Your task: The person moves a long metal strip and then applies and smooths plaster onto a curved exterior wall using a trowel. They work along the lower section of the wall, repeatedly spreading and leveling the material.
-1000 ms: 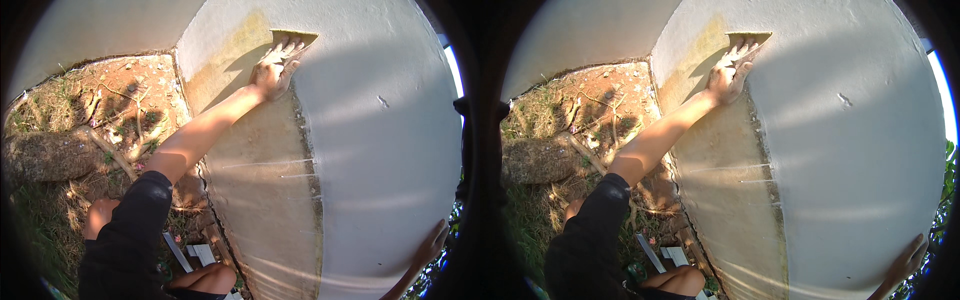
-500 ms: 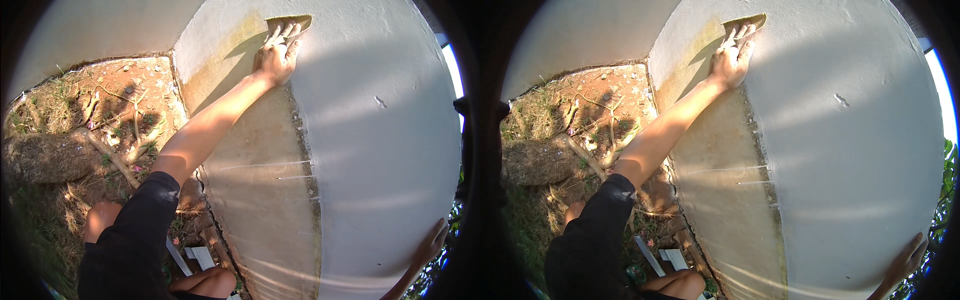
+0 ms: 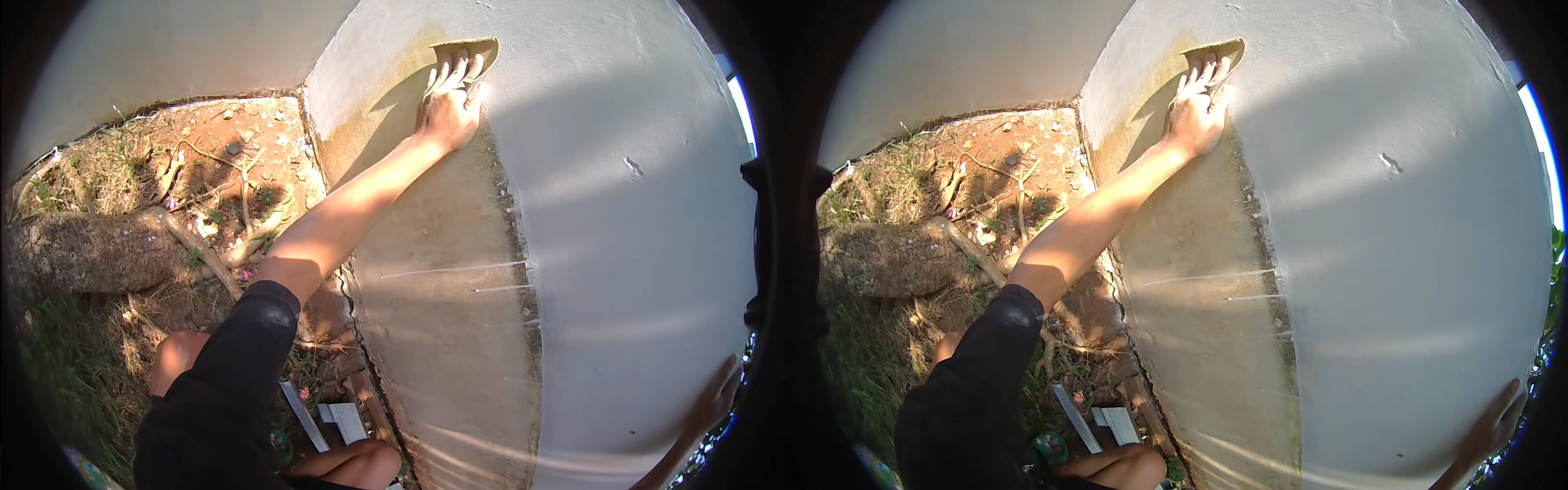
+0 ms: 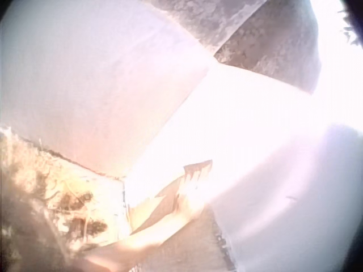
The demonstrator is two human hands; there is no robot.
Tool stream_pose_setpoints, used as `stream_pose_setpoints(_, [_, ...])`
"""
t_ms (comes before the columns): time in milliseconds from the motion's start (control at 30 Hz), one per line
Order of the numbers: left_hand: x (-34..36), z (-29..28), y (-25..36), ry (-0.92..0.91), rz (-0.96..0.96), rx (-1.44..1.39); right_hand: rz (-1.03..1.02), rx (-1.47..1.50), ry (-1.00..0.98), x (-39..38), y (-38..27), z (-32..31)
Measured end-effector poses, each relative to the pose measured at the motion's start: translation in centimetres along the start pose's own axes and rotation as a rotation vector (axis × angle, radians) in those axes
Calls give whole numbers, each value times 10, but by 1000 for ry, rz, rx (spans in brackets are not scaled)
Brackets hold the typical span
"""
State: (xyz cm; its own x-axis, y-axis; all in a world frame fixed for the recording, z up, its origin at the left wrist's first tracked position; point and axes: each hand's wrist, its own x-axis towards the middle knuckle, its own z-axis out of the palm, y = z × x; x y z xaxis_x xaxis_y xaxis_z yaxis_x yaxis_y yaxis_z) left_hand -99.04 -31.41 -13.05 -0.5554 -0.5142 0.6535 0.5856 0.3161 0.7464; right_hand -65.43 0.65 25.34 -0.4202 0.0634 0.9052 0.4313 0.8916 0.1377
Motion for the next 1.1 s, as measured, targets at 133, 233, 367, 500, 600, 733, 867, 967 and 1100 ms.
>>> stream_pose_setpoints(133, [-29,-31,-38,-24,-499,100,-12,-62,47,0,1,-1])
stream_pose_setpoints(233, [-66,-52,-81,-220,-906,19,-14,-11,0,0,3,-1])
stream_pose_setpoints(367, [-58,-38,-57,-72,-681,106,-7,6,-35,2,9,-1])
stream_pose_setpoints(500, [22,9,-2,67,132,61,-36,29,-7,5,11,-1])
stream_pose_setpoints(600, [24,6,-18,173,11,97,-11,25,12,4,10,-1])
stream_pose_setpoints(733, [-52,-41,-81,61,-661,96,27,40,7,-1,3,-2])
stream_pose_setpoints(867, [-52,-40,-77,-64,-586,150,-13,-22,9,-4,-2,-4])
stream_pose_setpoints(967, [7,-9,-36,-38,-197,5,-19,-26,-44,-2,-3,-5])
stream_pose_setpoints(1100, [33,6,-26,-33,-273,49,-42,-30,1,-1,-3,-6])
